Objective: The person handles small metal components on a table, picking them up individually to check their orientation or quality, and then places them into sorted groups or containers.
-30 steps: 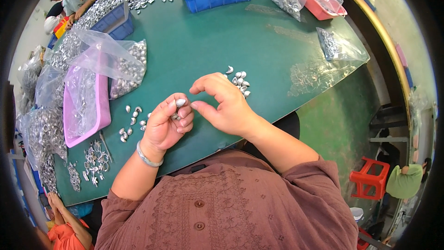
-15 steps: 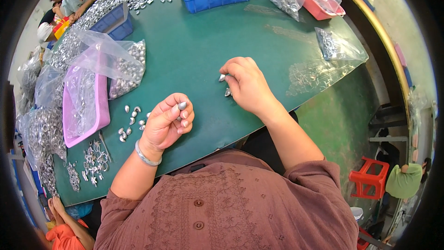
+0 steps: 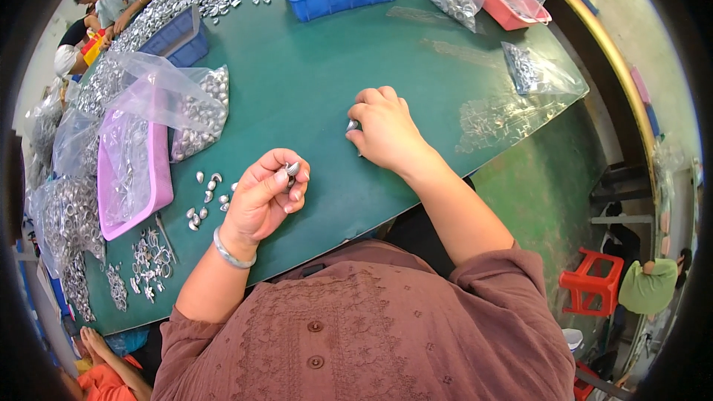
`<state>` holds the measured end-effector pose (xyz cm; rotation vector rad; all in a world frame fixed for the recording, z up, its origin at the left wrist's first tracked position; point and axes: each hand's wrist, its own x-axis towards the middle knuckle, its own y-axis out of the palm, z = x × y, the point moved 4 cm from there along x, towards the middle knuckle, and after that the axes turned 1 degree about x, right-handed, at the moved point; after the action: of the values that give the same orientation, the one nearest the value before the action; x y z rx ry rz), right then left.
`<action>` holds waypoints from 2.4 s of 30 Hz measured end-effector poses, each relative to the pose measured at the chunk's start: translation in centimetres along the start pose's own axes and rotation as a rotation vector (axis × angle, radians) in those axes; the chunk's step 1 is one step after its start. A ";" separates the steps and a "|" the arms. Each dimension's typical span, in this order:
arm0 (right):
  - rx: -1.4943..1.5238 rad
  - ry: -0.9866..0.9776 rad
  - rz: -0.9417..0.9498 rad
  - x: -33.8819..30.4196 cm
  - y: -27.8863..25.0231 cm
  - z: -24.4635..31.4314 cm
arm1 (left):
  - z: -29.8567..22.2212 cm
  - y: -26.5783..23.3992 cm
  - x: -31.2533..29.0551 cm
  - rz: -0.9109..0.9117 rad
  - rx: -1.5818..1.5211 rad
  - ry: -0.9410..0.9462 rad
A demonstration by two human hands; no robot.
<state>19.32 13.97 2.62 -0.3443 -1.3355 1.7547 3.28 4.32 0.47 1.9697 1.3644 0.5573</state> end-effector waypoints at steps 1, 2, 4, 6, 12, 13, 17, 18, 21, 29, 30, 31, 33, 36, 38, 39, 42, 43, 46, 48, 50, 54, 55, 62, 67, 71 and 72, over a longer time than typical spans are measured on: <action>-0.016 0.008 0.008 0.1 0.1 0.1 | 0.0 0.0 0.0 -0.001 -0.005 0.004; -0.033 0.016 0.015 0.2 0.1 0.1 | 0.0 -0.1 0.0 -0.002 -0.005 0.004; -0.038 0.016 0.016 0.3 0.3 0.1 | 0.1 -0.1 0.0 0.000 -0.022 0.011; -0.044 0.018 0.017 0.3 0.4 -0.1 | 0.1 -0.1 0.0 -0.004 -0.025 0.016; 0.184 -0.111 -0.100 0.1 -1.2 1.6 | 0.0 -0.2 0.0 -0.016 -0.057 0.008; 0.549 0.070 0.048 0.1 -0.9 1.5 | 0.0 -0.3 0.0 -0.031 -0.068 -0.007; 1.240 0.194 0.207 -0.8 -0.4 2.6 | -0.1 -0.4 0.0 -0.034 -0.096 -0.013; 1.240 0.195 0.207 -0.9 -0.3 2.8 | 0.0 -0.4 0.0 -0.044 -0.093 -0.013; 1.373 0.167 0.189 -1.2 0.0 3.4 | 0.1 -0.4 0.0 -0.061 -0.086 -0.014; 1.287 0.092 0.211 -1.6 0.1 4.6 | 0.0 -0.1 -0.3 -0.165 -0.027 -0.005; 1.296 0.086 0.219 -1.7 0.2 4.6 | 0.0 -0.1 -0.3 -0.180 -0.013 -0.002; 1.296 0.086 0.220 -1.7 0.2 4.7 | 0.0 -0.1 -0.3 -0.194 0.001 0.000; 1.377 0.103 0.237 -1.7 0.4 4.9 | 0.1 -0.1 -0.4 -0.207 0.017 0.010; 1.343 0.095 0.226 -1.9 0.6 4.9 | 0.0 0.0 -0.4 -0.221 0.070 0.020; 1.240 0.023 0.188 -1.8 0.4 4.9 | 0.1 0.1 -0.4 -0.223 0.105 0.023; 1.135 -0.047 0.149 -1.8 0.2 5.1 | 0.1 0.0 -0.4 -0.224 0.139 0.030; 0.854 -0.170 0.026 -1.9 -0.6 5.6 | 0.2 -0.1 -0.4 -0.248 0.199 0.028; 0.855 -0.170 0.026 -1.9 -0.5 5.8 | 0.2 -0.1 -0.4 -0.271 0.226 0.019; 0.772 -0.157 -0.087 -2.0 -0.6 6.1 | 0.2 -0.2 -0.4 -0.293 0.230 0.029; 0.642 -0.224 -0.117 -2.1 -0.9 6.6 | 0.1 -0.1 -0.3 -0.280 0.229 0.014; 0.592 -0.269 -0.138 -2.0 -1.3 6.9 | 0.2 -0.1 -0.3 -0.268 0.228 0.000; 0.547 -0.326 -0.151 -2.1 -1.5 7.4 | 0.2 -0.2 -0.4 -0.280 0.236 -0.050; 0.548 -0.325 -0.151 -2.1 -1.5 7.4 | 0.2 -0.3 -0.4 -0.284 0.218 -0.069; 0.484 -0.364 -0.174 -2.2 -1.4 7.5 | 0.4 -0.3 -0.4 -0.276 0.225 -0.061; 0.503 -0.365 -0.156 -2.1 -1.2 7.4 | 0.5 -0.5 -0.3 -0.277 0.124 -0.106; 0.604 -0.261 -0.165 -2.3 -0.9 6.6 | 0.2 -0.5 -0.2 -0.238 0.037 -0.144; 0.615 -0.221 -0.165 -2.3 -0.9 6.4 | 0.2 -0.4 -0.2 -0.226 0.002 -0.150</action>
<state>16.80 8.17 5.17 0.3008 -0.8709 1.9930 3.05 4.19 0.04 1.7895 1.4674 0.2969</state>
